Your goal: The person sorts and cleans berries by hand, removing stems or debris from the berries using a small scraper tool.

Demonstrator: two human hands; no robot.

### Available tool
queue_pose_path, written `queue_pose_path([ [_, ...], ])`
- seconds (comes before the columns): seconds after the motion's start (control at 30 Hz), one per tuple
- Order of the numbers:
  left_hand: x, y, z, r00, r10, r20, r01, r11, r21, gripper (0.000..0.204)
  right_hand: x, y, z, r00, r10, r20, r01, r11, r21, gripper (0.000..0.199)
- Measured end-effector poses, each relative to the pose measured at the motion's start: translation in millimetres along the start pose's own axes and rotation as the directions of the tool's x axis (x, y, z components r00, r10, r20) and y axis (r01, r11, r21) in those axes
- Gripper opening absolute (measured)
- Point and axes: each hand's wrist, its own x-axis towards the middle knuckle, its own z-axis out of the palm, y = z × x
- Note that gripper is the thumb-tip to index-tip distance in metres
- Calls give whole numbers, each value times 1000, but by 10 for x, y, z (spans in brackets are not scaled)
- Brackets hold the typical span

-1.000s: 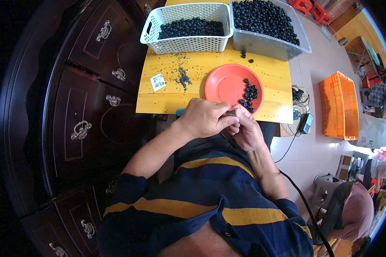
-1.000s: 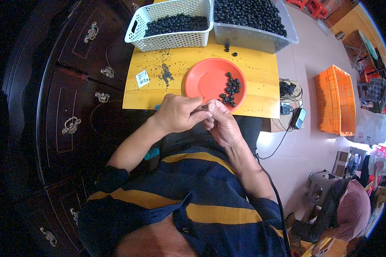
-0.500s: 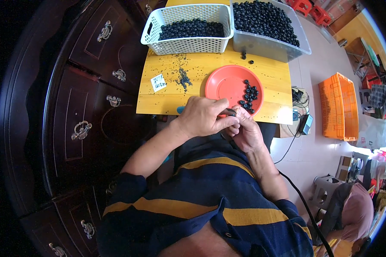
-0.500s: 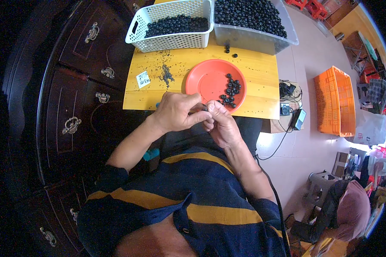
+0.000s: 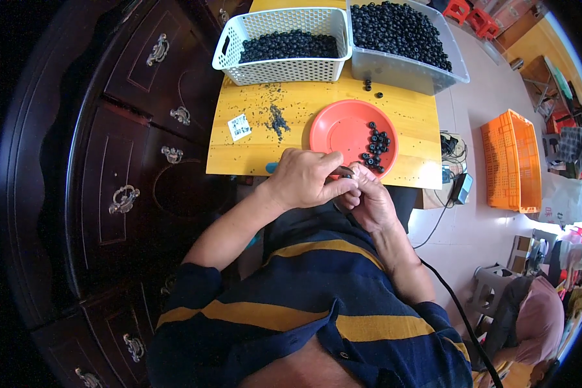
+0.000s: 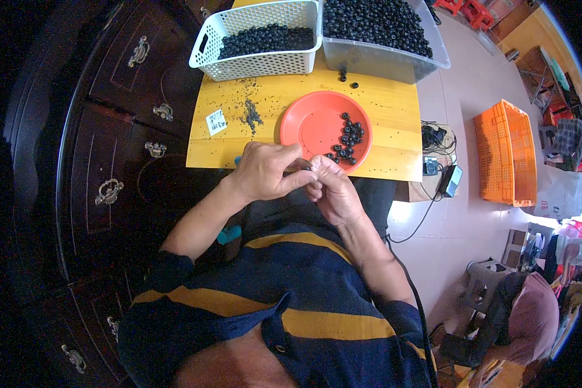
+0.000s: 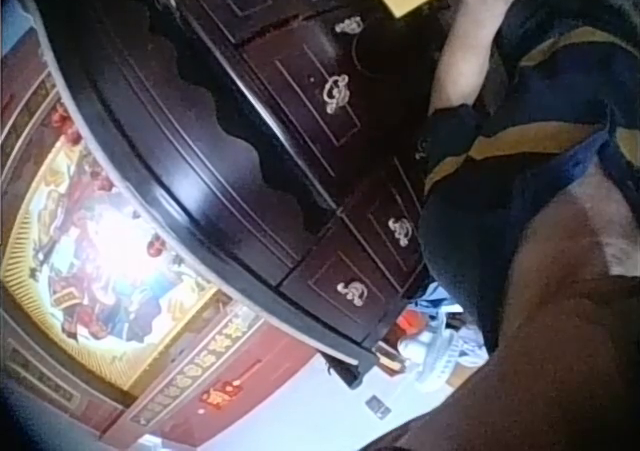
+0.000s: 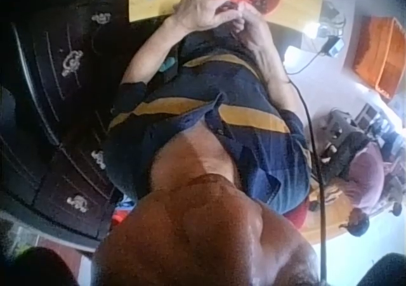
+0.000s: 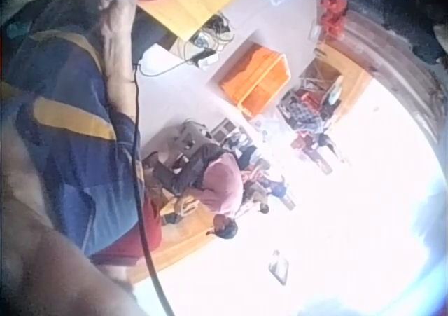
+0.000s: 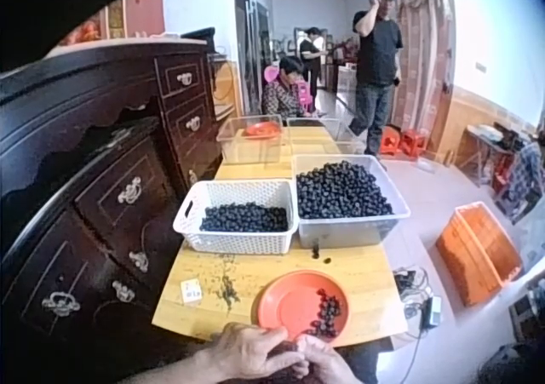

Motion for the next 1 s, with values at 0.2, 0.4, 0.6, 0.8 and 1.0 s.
queue_pose_path([
  [0.2,-19,-26,33,997,-22,76,22,1000,9,42,-16,-11,-8,997,34,-75,-33,999,9,23],
  [0.4,-33,-40,95,992,-40,119,40,999,-4,43,-13,-7,-32,993,58,-104,-56,998,21,25],
  [0.6,-12,-37,66,996,-71,58,77,989,-123,36,-20,-1,26,996,77,-53,-69,987,143,22],
  [0.8,46,73,8,976,-183,118,209,935,-285,27,13,15,-38,998,67,15,-69,976,205,22],
  [1.0,348,-218,-189,973,-199,119,208,976,-67,25,27,-80,-183,910,-401,-109,255,746,-616,15],
])
